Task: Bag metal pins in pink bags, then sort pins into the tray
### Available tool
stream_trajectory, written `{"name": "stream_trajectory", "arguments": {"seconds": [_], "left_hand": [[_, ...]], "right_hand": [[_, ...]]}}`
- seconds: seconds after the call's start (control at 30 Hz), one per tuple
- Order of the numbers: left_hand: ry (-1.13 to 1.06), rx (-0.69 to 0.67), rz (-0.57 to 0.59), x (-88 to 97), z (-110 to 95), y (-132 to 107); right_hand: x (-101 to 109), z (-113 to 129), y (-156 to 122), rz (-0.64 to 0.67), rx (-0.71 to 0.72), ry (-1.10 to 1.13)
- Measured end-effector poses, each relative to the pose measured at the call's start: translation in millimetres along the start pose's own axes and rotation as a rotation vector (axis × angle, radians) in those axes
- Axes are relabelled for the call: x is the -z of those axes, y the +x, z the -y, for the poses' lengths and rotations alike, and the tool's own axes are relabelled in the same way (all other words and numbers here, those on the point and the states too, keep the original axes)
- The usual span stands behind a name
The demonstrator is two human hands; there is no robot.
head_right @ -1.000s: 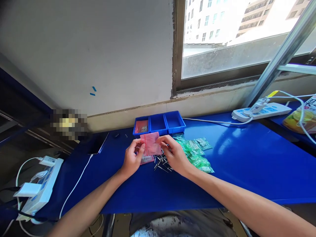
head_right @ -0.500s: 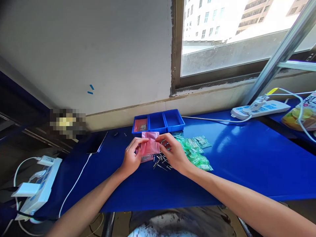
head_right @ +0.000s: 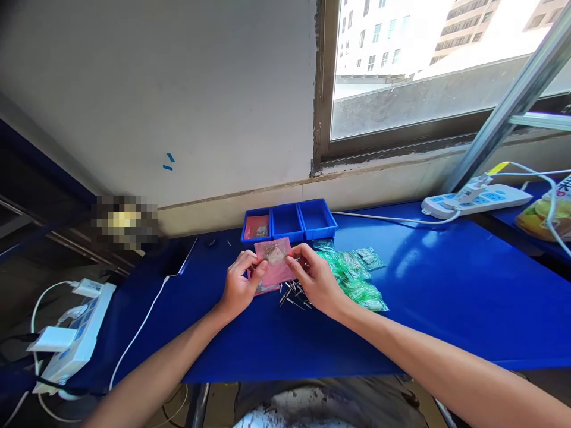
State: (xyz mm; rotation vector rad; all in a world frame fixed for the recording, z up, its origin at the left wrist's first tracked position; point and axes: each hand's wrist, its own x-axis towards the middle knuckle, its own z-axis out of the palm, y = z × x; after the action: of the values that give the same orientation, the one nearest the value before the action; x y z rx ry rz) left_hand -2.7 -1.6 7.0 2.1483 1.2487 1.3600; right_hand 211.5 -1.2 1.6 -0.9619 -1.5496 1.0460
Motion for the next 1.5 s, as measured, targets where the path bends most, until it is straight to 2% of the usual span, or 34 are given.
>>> {"name": "stream_trajectory", "arguments": {"seconds": [0.17,0.3,0.47,0.6,0.8,0.9,1.07,1.33,1.5], "left_hand": [[-0.053,0.07,0.008,-0.3,0.9,0.9],[-0.095,0.063,0.002,-0.4,2.1,2.8],[-0.062,-0.003,-0.026,2.8,-2.0,4.1],[-0.014,-0.054,-0.004,4.8,-1.8,3.9],[-0.043,0.004,0.021,2.0,2.7,2.4],[-0.059,-0.019,0.055,1.1,2.8,1.6],[-0.022,-0.08,0.08,0.6,5.0,1.4],[0.031,-0.13,0.073,-0.3,5.3,1.0],[0.054,-0.139,0.067,2.0,4.7,1.4]], "right_hand": [[-1.6,1.7,2.2,0.008,-0.035,0.173],[0.8,5.0,5.5,-0.027,-0.082,0.223],[2.8,3.2,7.1,-0.048,-0.077,0.167],[3.2,4.0,7.6,-0.06,-0.093,0.134],[2.8,6.0,8.2,-0.056,-0.099,0.144],[2.7,1.5,8.1,-0.046,-0.107,0.127],[2.8,-4.1,7.2,-0.095,-0.044,0.089],[0.1,-2.8,6.2,-0.096,-0.019,0.187],[1.5,1.2,4.0,-0.097,0.021,0.154]]}}
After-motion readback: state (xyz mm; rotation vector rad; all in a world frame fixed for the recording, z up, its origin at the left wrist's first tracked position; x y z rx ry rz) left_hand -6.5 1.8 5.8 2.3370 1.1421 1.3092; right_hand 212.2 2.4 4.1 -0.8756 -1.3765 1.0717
